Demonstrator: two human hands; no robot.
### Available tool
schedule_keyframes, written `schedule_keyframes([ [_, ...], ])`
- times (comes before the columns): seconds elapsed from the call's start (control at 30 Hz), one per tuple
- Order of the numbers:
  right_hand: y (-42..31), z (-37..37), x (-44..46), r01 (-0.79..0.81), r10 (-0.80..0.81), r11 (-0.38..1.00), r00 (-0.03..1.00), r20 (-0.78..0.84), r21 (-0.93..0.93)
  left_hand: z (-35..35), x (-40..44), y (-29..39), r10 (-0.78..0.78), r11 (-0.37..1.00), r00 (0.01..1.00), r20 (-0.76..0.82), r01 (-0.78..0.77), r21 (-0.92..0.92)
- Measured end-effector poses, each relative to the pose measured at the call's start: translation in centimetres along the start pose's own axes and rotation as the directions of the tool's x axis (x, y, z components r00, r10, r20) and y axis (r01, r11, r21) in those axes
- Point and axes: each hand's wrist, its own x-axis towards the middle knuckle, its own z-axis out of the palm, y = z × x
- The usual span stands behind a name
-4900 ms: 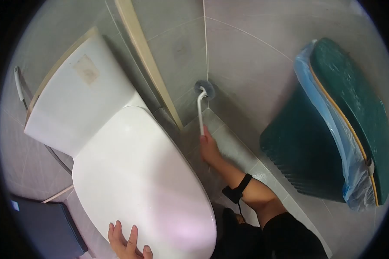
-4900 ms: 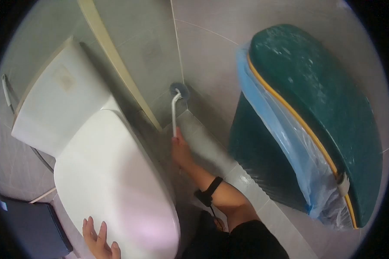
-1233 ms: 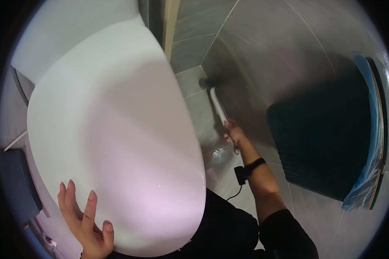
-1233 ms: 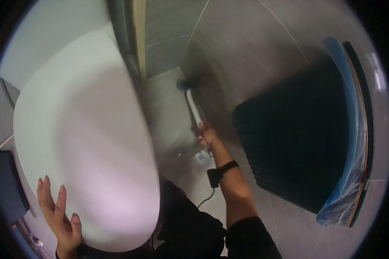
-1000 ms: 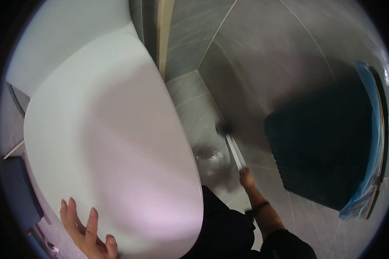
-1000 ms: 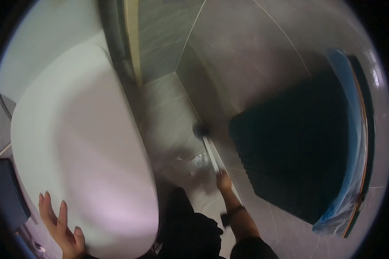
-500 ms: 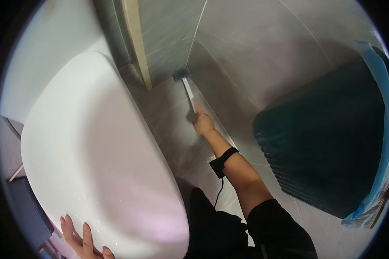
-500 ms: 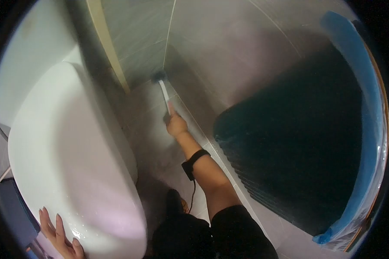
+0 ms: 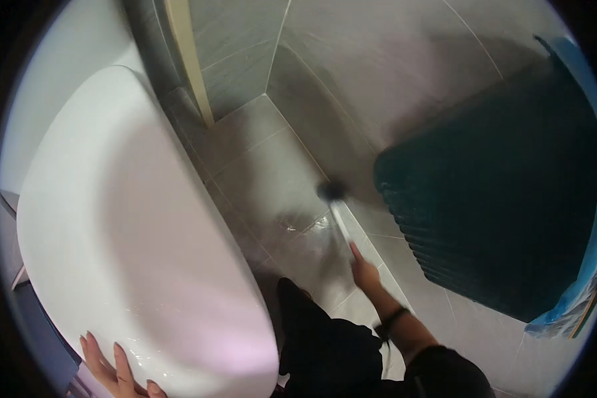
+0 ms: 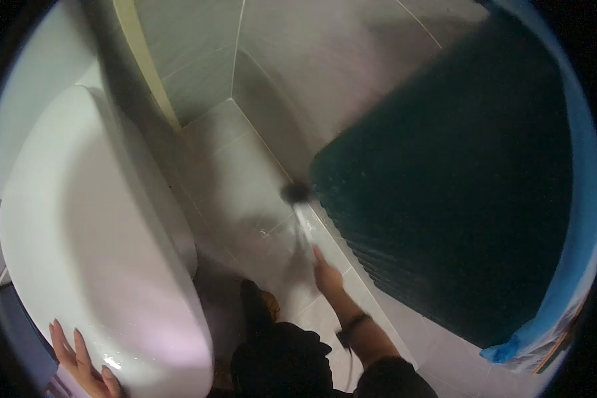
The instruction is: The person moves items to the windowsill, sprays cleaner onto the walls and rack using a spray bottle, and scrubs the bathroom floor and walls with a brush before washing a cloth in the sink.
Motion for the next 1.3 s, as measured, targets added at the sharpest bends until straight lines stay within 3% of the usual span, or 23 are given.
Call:
schedule_keyframes([
  [0.13, -16.0, -6.3, 14.7, 0.183, -0.179, 0.981, 0.982, -0.063, 0.063, -0.8, -0.4, 0.5, -0.032, 0.999, 0.995, 0.095, 0.034, -0.019],
  [0.23, -14.2, -3.7, 12.9, 0.327, -0.301, 0.934, 0.937, -0.176, 0.146, -1.3, -1.4, 0.4, -0.017, 0.999, 0.989, 0.150, 0.012, 0.034],
  [0.3, -7.5, 0.1, 6.5, 0.099, -0.100, 0.994, 0.995, 0.028, 0.041, -1.5, -0.6, -0.2, -0.030, 0.999, 0.994, 0.101, 0.028, 0.026],
  [0.33, -3.5, 2.4, 2.3, 0.200, -0.196, 0.977, 0.979, -0.056, 0.073, -1.5, -0.2, -0.3, -0.052, 0.999, 0.995, 0.083, 0.052, 0.010],
  [0.4, -0.2, 2.1, -4.7, 0.206, -0.207, 0.978, 0.961, 0.182, 0.024, -1.3, -0.1, 0.2, -0.094, 0.995, 0.991, 0.094, 0.097, -0.031],
  [0.5, 0.3, 3.8, 1.0, 0.302, -0.291, 0.952, 0.944, 0.153, -0.051, -1.0, -0.3, 0.2, -0.078, 0.996, 0.991, 0.110, 0.081, -0.025],
  [0.6, -11.1, -1.7, 12.9, 0.188, -0.177, 0.977, 0.978, -0.106, 0.103, -0.3, -0.5, -0.2, -0.041, 0.998, 0.998, 0.053, 0.043, -0.036],
  [0.63, -13.7, -0.7, 17.0, 0.371, -0.336, 0.925, 0.901, -0.276, 0.085, 0.3, -0.9, -0.9, -0.010, 0.999, 1.000, 0.023, 0.011, -0.047],
  [0.73, -18.9, 3.2, 16.3, 0.321, -0.328, 0.936, 0.944, 0.024, 0.143, -0.2, -0.9, -1.0, -0.005, 1.000, 0.998, 0.064, 0.005, -0.008],
  [0.83, -13.1, 5.3, 6.2, 0.747, -0.747, 0.665, 0.664, -0.045, -0.023, -1.1, -0.4, 0.4, -0.043, 0.998, 0.996, 0.078, 0.040, 0.041],
  [0.9, -9.9, 0.2, 4.9, 0.553, -0.529, 0.833, 0.798, 0.288, -0.003, -0.9, 0.0, 0.1, -0.035, 0.999, 0.997, 0.066, 0.034, 0.028],
  [0.93, -6.7, 2.3, 8.5, 0.430, -0.403, 0.897, 0.889, 0.216, -0.100, -0.7, -0.1, 0.0, -0.029, 0.999, 0.998, 0.053, 0.028, 0.024],
  [0.97, -5.6, 2.0, 11.3, 0.403, -0.389, 0.906, 0.913, 0.121, -0.130, -0.4, -0.7, 0.1, -0.026, 1.000, 0.999, 0.046, 0.025, 0.012],
  [1.0, -8.9, -0.9, 12.1, 0.157, -0.149, 0.985, 0.983, 0.107, -0.069, -0.6, -1.0, 0.2, -0.039, 0.999, 0.997, 0.067, 0.040, -0.004],
  [1.03, -11.2, -0.6, 14.5, 0.203, -0.201, 0.978, 0.978, -0.052, 0.049, -0.5, -1.1, 0.3, -0.051, 0.998, 0.997, 0.062, 0.053, -0.022],
  [1.07, -15.4, -2.3, 15.8, 0.091, -0.092, 0.982, 0.996, 0.002, 0.168, -0.4, -0.8, 0.6, -0.070, 0.997, 0.997, 0.035, 0.071, -0.030],
  [1.13, -22.4, -3.7, 16.0, 0.239, -0.241, 0.966, 0.970, 0.011, 0.101, -0.7, -1.2, 0.3, -0.071, 0.997, 0.994, 0.088, 0.072, -0.007],
  [1.27, -28.8, -4.8, 14.2, 0.503, -0.521, 0.811, 0.853, -0.023, 0.298, -2.0, -0.6, 0.8, -0.080, 0.997, 0.988, 0.134, 0.078, 0.024],
  [1.3, -28.7, -3.4, 12.9, 0.646, -0.643, 0.719, 0.758, -0.109, 0.255, -1.8, -1.6, 0.2, -0.073, 0.997, 0.991, 0.108, 0.071, 0.020],
])
